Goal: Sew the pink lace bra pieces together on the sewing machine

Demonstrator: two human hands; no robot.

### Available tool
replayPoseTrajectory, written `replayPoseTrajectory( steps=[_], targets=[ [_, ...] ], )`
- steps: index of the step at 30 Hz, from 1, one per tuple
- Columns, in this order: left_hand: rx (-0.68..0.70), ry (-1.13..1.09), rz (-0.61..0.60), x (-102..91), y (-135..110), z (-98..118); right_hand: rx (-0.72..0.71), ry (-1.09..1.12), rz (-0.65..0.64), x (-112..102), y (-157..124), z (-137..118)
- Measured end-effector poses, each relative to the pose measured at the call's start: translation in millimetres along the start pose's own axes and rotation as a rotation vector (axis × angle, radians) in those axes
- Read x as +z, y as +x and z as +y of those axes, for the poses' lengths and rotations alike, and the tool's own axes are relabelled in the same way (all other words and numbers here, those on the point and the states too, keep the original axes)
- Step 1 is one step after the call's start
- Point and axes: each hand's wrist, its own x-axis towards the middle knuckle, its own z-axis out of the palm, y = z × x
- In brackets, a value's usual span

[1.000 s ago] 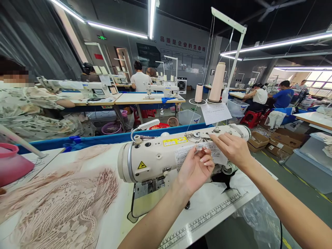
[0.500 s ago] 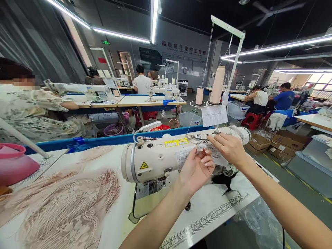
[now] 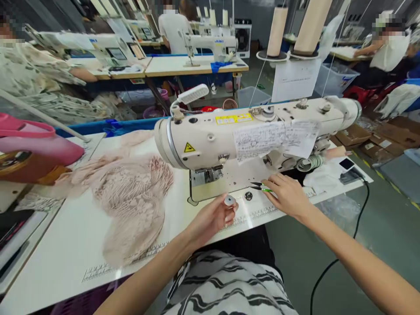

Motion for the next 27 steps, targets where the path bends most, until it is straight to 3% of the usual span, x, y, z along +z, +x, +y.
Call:
replayPoseTrajectory(
  steps=[5,8,18,24,27],
  targets=[
    [0.308,1.189,0.316,-38.8,-25,-23,0.128,0.033,-0.08,46,27,-12],
    [0.428,1.597,0.445,-47.5,-28,-36,0.162,0.03,-0.085,51,39,-13],
    [0.559,1.885,0.498,-44.4,-5,-50,0.223,0.081,-0.208,33,12,-51],
    [0.57,1.918,0.542,-46.2,-3,-53,0.279,0.058,-0.274,36,15,-54],
    [0.591,1.895,0.577,-48.1,-10,-55,0.279,0.084,-0.245,37,13,-53]
  ],
)
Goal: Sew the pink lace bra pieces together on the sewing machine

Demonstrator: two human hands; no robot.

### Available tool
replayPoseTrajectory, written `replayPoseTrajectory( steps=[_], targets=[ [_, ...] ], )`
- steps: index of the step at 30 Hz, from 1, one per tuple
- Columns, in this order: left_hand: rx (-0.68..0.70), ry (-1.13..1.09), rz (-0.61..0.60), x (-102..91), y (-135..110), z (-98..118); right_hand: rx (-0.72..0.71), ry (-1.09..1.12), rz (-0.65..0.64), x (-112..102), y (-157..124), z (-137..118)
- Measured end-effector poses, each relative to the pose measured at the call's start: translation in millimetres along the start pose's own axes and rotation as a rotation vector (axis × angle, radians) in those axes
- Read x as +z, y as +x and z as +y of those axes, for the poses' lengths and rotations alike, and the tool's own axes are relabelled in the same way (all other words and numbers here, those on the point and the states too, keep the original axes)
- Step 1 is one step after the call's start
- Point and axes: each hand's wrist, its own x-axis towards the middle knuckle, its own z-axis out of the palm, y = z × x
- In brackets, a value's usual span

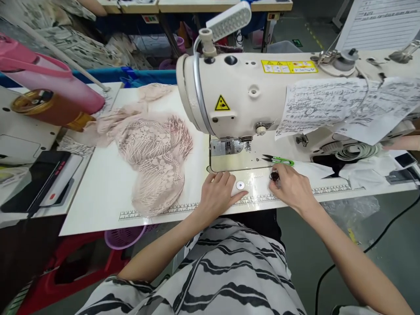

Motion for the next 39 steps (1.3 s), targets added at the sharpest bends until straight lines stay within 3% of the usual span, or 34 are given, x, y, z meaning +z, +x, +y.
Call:
replayPoseTrajectory(
  steps=[4,8,12,18,20,22,24,26,39],
  targets=[
    [0.002,-0.069,0.033,-4.2,-12,-4,-0.068,0.051,0.08,3,-5,3],
    [-0.005,-0.157,0.037,-8.0,-24,-9,-0.05,0.199,0.152,8,-10,9],
    [-0.02,-0.202,0.064,-9.4,-31,-10,-0.068,0.344,0.147,9,-14,16],
    [-0.068,-0.284,0.117,-10.2,-32,-11,0.128,0.657,0.225,-12,-14,7],
    [-0.076,-0.297,0.13,-10.9,-31,-12,0.119,0.789,0.16,-18,-11,-9],
    [-0.08,-0.292,0.13,-11.4,-30,-13,0.04,0.889,-0.013,-18,-5,-29],
    [-0.09,-0.286,0.117,-11.6,-30,-13,-0.024,0.917,-0.164,-12,2,-47],
    [-0.103,-0.288,0.106,-11.4,-30,-12,-0.031,0.91,-0.219,-5,7,-58],
    [-0.12,-0.304,0.069,-8.7,-30,-12,-0.028,0.87,-0.239,4,14,-67]
  ],
)
